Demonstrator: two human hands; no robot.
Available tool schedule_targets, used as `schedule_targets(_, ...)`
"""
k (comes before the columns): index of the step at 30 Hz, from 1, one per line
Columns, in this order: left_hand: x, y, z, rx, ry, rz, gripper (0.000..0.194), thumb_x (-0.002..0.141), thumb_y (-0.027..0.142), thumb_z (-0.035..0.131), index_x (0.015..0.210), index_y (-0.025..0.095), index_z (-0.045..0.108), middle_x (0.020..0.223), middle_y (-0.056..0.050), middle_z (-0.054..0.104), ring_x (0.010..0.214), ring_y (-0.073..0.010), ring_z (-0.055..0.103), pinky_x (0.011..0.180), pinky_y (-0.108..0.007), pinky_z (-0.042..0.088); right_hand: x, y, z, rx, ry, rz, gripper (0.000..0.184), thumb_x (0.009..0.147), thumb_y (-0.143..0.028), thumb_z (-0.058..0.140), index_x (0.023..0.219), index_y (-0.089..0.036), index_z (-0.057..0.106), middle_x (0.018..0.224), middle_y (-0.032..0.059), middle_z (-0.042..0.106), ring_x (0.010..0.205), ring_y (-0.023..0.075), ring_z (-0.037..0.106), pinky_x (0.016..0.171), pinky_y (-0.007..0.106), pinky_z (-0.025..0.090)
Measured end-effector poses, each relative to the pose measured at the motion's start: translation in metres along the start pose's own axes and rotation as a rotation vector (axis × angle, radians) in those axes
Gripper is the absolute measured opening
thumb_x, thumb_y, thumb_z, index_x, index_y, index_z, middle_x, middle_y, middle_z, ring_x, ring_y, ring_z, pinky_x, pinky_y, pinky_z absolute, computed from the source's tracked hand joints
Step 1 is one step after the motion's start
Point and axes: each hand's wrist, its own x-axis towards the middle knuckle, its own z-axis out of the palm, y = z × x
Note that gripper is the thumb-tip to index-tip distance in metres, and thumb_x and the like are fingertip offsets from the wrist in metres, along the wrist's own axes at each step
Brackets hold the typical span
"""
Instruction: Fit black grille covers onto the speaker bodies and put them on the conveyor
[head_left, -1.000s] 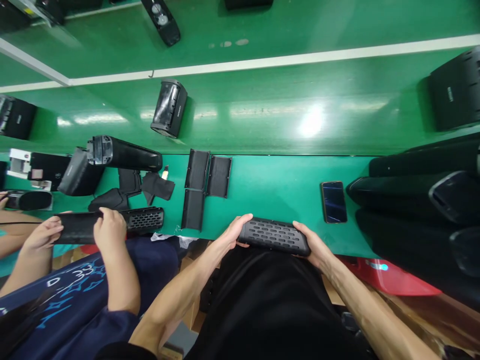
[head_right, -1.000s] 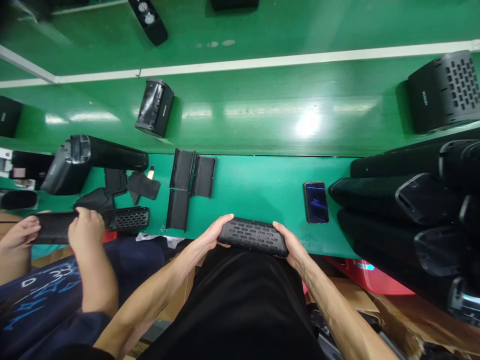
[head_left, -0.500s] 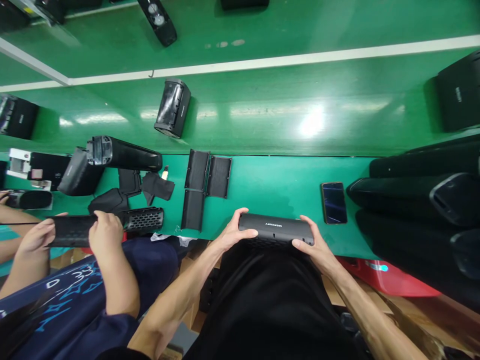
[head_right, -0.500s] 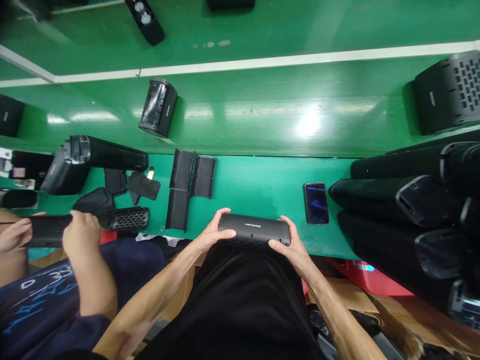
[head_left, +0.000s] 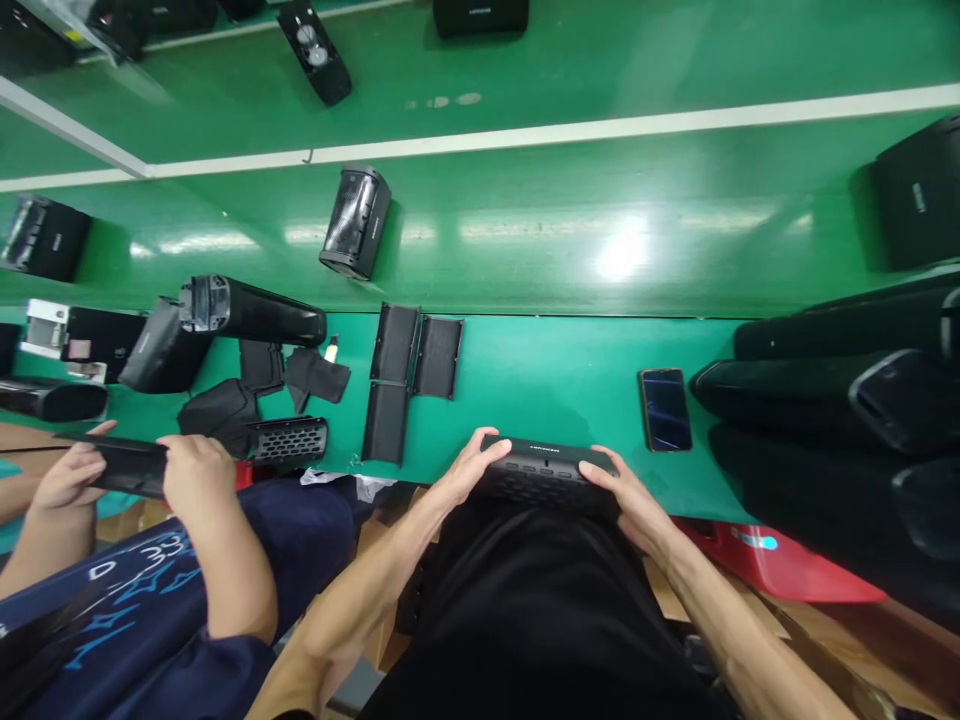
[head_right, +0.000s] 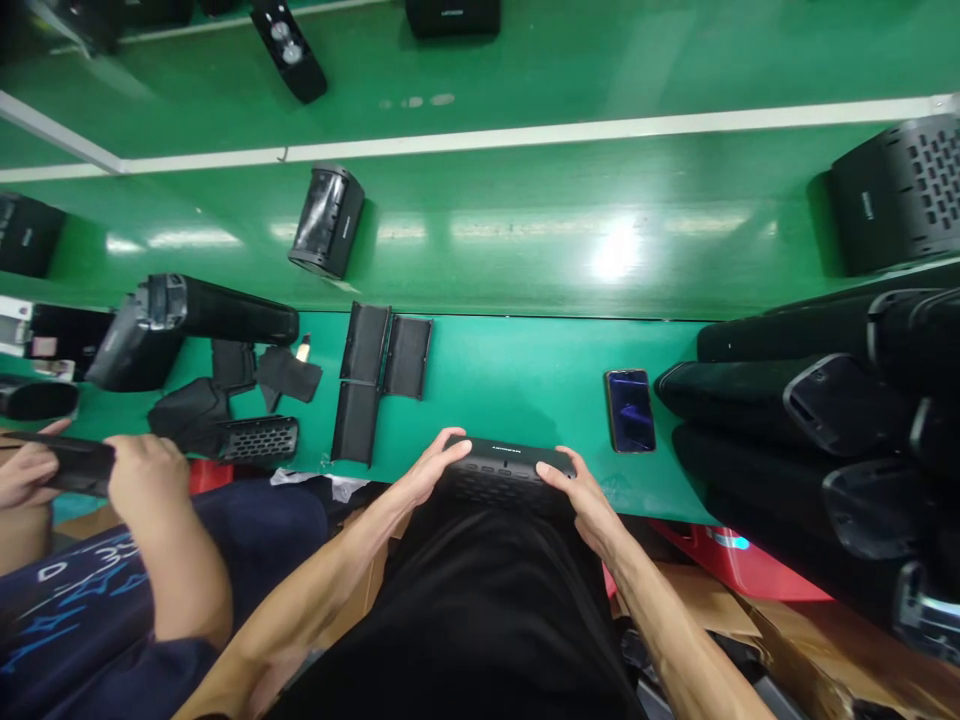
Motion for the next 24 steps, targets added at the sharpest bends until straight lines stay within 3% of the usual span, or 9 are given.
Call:
schedule_targets(4,0.013,0.001,-0.003,-0.067,-0.052,-0.053,0.062,0.082,0.061,0.070,0.134,0.027,0.062,0.111,-0.005,0.071,0.099,-0.0244,0.064,0.090,-0.034,0.048,0.005,-0.011,0.001,0.029,-0.025,0.064,0.066,0.069,-0.047,0.092,0.124,-0.027,0.062,0.095,0.0073,0.079,0.090,0.0291,0.076,0.077,0.037,0.061)
schedule_targets(8,0.014,0.003,0.000,-0.049,-0.013,-0.061,0.049,0.083,0.056,0.066,0.122,0.025,0.067,0.097,-0.002,0.069,0.087,-0.0206,0.061,0.079,-0.029,0.047,0.008,-0.013,0.000,0.049,-0.036,0.099,0.061,0.069,-0.044,0.093,0.119,-0.024,0.064,0.093,0.0082,0.081,0.091,0.0285,0.077,0.075,0.034,0.061)
schedule_targets(17,0.014,0.024,0.002,-0.033,0.043,0.016,0.031,0.078,0.044,0.064,0.100,0.023,0.071,0.099,-0.001,0.069,0.096,-0.0223,0.060,0.080,-0.028,0.044,0.001,-0.012,-0.012,0.065,-0.113,0.045,0.067,0.069,-0.058,0.090,0.124,-0.028,0.065,0.113,0.0072,0.081,0.107,0.0319,0.075,0.087,0.040,0.059)
schedule_targets(21,0.010,0.045,-0.002,-0.075,0.023,0.049,0.040,0.083,0.050,0.065,0.114,0.026,0.073,0.112,-0.004,0.074,0.108,-0.0286,0.063,0.088,-0.035,0.046,0.009,-0.016,-0.009,0.113,-0.095,-0.064,0.065,0.069,-0.057,0.090,0.122,-0.027,0.068,0.102,0.0046,0.082,0.100,0.0318,0.076,0.083,0.039,0.058)
schedule_targets(24,0.011,0.059,-0.007,-0.254,0.089,0.060,0.057,0.090,0.064,0.059,0.136,0.032,0.063,0.140,-0.008,0.066,0.118,-0.0319,0.063,0.085,-0.038,0.051,0.029,-0.043,-0.002,0.194,-0.012,-0.094,0.054,0.066,-0.052,0.092,0.108,-0.024,0.072,0.092,0.0023,0.080,0.088,0.0261,0.074,0.076,0.034,0.058)
